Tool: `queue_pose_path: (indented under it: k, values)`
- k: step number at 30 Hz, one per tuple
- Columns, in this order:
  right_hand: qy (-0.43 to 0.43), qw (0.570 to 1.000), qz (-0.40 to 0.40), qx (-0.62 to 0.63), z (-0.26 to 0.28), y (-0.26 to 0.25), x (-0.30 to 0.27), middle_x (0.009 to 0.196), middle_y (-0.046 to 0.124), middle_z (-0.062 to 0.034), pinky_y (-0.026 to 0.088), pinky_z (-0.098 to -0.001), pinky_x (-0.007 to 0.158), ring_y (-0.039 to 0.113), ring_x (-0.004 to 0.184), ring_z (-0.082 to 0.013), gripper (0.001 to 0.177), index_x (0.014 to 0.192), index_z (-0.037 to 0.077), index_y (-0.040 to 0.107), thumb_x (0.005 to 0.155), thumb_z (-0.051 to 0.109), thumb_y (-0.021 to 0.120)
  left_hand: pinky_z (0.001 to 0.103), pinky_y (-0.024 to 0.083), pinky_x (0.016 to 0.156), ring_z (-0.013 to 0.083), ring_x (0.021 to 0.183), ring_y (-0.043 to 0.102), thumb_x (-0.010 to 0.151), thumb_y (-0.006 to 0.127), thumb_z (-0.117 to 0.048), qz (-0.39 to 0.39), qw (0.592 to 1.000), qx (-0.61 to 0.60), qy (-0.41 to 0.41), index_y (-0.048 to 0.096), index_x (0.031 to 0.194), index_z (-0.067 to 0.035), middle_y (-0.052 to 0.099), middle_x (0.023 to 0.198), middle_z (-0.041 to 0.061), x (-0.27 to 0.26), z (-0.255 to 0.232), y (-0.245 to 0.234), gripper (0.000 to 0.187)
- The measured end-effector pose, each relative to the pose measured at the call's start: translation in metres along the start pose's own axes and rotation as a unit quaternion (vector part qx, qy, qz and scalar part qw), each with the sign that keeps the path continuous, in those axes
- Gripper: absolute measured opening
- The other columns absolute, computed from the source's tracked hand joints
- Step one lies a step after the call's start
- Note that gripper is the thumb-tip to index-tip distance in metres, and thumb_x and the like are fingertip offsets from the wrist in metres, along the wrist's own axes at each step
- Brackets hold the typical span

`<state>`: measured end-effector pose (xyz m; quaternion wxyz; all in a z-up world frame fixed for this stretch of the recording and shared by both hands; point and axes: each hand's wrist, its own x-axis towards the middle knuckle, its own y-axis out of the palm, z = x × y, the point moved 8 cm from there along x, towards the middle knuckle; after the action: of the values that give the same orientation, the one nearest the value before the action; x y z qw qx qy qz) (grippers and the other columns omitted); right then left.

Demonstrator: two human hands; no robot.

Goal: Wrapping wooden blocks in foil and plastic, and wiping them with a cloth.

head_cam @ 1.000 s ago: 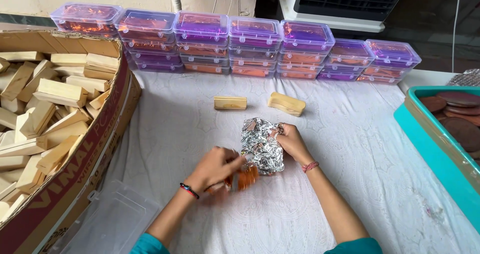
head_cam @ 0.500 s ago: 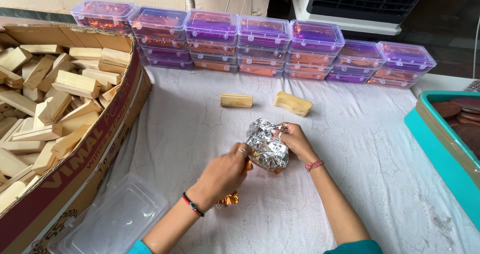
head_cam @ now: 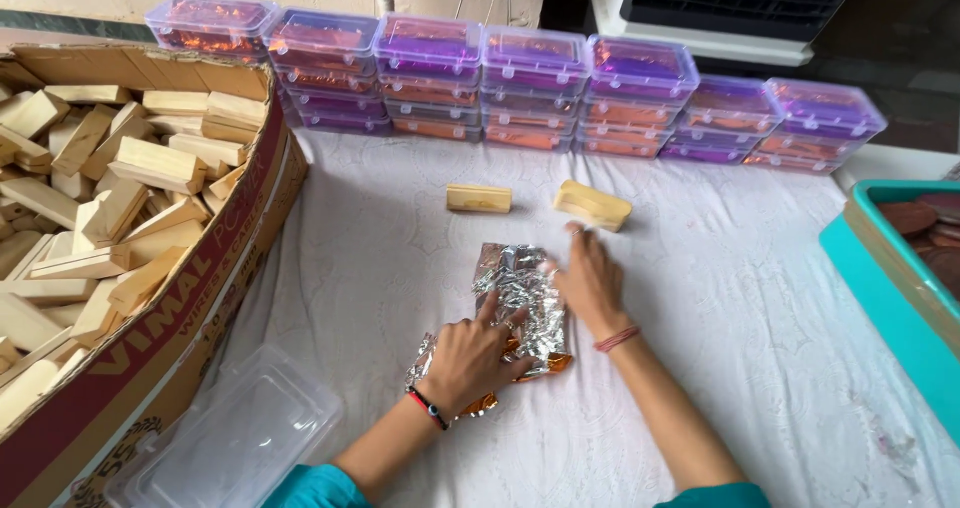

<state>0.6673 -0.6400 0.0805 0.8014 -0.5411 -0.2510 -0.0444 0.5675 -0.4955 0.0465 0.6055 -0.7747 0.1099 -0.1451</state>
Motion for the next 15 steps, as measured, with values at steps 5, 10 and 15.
queue_pose_path:
  k: [5,10,15]
  values:
    - [-0.105,0.989,-0.101,0.031,0.044,-0.048,-0.005,0.115,0.068,-0.0182,0.057,-0.0410,0.089,0.068,0.104,-0.0317,0.039,0.119,0.002,0.063,0.085,0.016,0.074,0.037,0.058,0.050,0.0307,0.062,0.073,0.081,0.065,-0.075,0.009,1.000,-0.005,0.002,0.052,0.147,-0.028,0.041,0.150,0.029,-0.003,0.001,-0.003,0.082]
    - [-0.124,0.934,0.234,0.241,0.088,0.020,-0.029,0.130,0.068,-0.0089,0.052,-0.0375,0.106,0.066,0.123,-0.0236,0.033,0.129,0.008,0.062,0.101,0.025,0.061,0.040,0.055,0.067,0.0267,0.076,0.072,0.090,0.058,-0.081,-0.003,1.000,0.003,0.013,0.072,0.123,-0.024,0.061,0.138,0.014,-0.007,0.014,0.039,0.068]
    - [-0.239,0.946,0.170,0.136,0.065,0.046,-0.031,0.154,0.048,-0.0145,0.032,-0.0454,0.119,0.040,0.145,-0.0315,0.048,0.146,0.013,0.051,0.102,0.032,0.054,0.041,0.056,0.065,0.0325,0.073,0.073,0.082,0.060,-0.079,0.006,1.000,0.010,0.008,0.061,0.135,-0.009,0.042,0.151,0.035,-0.017,0.003,0.022,0.088]
